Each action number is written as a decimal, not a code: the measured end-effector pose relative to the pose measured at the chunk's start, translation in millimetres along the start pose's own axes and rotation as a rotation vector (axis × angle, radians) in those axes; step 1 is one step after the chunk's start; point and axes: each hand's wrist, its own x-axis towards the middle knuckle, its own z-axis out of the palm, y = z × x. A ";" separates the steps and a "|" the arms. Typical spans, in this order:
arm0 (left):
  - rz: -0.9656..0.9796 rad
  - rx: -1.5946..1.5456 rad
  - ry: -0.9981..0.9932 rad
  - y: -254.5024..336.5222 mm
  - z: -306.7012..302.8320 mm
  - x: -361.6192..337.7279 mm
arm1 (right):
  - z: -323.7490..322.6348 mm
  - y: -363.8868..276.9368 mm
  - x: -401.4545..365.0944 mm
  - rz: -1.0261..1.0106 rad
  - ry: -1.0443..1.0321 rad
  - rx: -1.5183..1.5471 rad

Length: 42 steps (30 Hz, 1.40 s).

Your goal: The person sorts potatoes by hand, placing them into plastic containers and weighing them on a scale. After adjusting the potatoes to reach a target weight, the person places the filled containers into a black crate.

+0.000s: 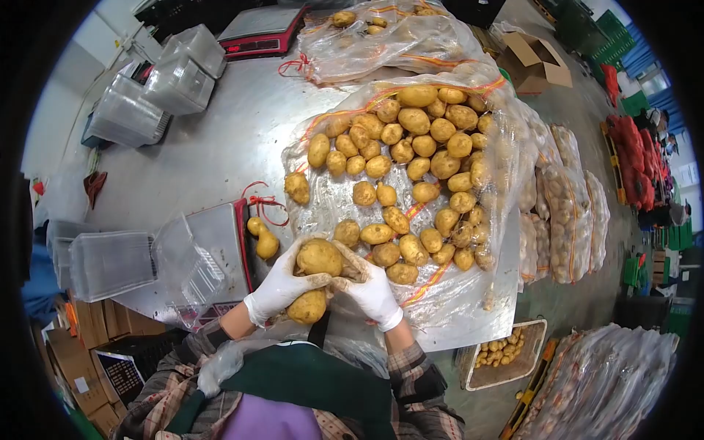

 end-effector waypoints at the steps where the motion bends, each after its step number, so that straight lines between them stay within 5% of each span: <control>1: 0.105 0.151 0.038 -3.5 -1.2 -2.9 | 4.5 -3.7 -4.6 0.072 0.029 -0.060; 4: 0.357 0.709 0.174 -14.0 -2.0 -13.6 | 18.2 5.4 -10.7 -0.132 0.045 -0.144; 8: 0.438 1.106 0.359 -9.4 5.7 -34.2 | 37.6 -10.8 -24.7 -0.065 0.062 -0.172; 10: 0.376 1.143 0.403 -12.2 7.5 -41.8 | 51.4 -23.4 -29.7 -0.020 0.115 -0.252; 13: 0.391 1.190 0.412 -17.5 7.2 -49.5 | 54.1 -16.9 -29.5 -0.097 0.150 -0.785; 14: 0.414 1.204 0.406 -18.5 6.2 -52.1 | 53.4 -13.9 -31.2 -0.237 0.165 -0.765; 20: 0.463 1.223 0.301 -26.6 1.6 -67.0 | 49.8 -15.0 -46.3 -0.188 0.054 -0.879; 23: 0.528 1.141 0.272 -28.8 0.3 -69.3 | 48.8 -3.3 -46.9 -0.262 0.177 -1.034; 30: 0.510 1.380 0.336 -15.6 6.9 -75.2 | 65.2 -7.6 -49.4 -0.104 0.145 -0.375; 39: 0.534 1.535 0.262 -34.1 5.0 -78.4 | 56.5 28.8 -43.9 -0.075 0.144 -0.704; 42: 0.322 1.389 0.228 -29.5 5.9 -79.8 | 48.9 41.0 -43.2 -0.057 0.211 -0.754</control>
